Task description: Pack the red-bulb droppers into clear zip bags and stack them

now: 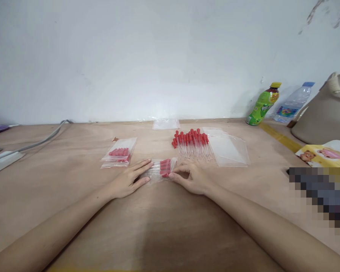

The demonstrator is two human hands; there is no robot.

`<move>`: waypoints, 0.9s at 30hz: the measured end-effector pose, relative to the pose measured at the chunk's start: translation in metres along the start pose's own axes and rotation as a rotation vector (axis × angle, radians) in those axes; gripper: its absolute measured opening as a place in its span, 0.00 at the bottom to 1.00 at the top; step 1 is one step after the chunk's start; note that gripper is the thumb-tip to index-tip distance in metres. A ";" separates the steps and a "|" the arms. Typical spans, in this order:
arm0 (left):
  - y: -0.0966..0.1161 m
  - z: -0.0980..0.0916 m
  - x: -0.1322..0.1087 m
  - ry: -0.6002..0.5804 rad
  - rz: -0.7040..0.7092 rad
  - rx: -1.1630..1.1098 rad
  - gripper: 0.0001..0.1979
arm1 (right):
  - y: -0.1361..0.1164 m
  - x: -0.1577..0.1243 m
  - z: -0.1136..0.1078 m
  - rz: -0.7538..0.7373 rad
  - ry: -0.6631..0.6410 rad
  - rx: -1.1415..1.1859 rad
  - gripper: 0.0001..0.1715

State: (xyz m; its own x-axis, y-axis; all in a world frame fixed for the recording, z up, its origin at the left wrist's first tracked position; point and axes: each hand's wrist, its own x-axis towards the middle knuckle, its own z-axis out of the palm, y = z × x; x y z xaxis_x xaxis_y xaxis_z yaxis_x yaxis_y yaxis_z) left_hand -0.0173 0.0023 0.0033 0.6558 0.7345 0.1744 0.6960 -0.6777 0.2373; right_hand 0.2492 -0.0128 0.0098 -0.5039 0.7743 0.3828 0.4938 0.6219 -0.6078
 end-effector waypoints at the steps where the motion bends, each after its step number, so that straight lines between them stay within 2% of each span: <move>1: 0.000 0.000 0.000 0.000 0.003 0.002 0.25 | -0.001 0.000 0.003 0.046 0.015 0.016 0.11; 6: 0.000 0.001 0.001 0.003 0.003 0.003 0.26 | 0.004 0.001 0.022 0.170 0.108 0.060 0.09; 11: -0.001 0.000 0.000 0.001 0.011 -0.002 0.26 | 0.002 0.000 0.020 0.126 0.203 -0.162 0.04; 16: -0.001 0.000 -0.001 -0.036 -0.012 0.021 0.24 | -0.007 -0.001 0.014 0.101 0.312 -0.370 0.20; 18: -0.001 0.000 -0.001 -0.036 -0.003 0.028 0.24 | -0.010 -0.001 0.012 -0.029 0.259 -0.484 0.19; 21: -0.002 0.000 -0.001 -0.039 0.021 0.041 0.24 | -0.009 -0.001 0.010 -0.242 0.105 -0.606 0.16; 24: -0.004 -0.001 -0.001 -0.033 0.045 0.104 0.23 | -0.003 -0.002 0.008 -0.300 0.046 -0.644 0.19; 27: -0.007 -0.002 0.001 0.056 0.098 0.239 0.21 | 0.002 -0.003 0.002 -0.320 -0.019 -0.630 0.18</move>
State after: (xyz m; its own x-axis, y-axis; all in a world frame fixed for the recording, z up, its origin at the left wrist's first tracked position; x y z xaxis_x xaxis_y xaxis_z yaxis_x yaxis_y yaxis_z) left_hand -0.0219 0.0079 0.0042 0.7106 0.6615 0.2398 0.6839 -0.7294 -0.0145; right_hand 0.2505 -0.0141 0.0058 -0.7020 0.5437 0.4600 0.6328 0.7725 0.0528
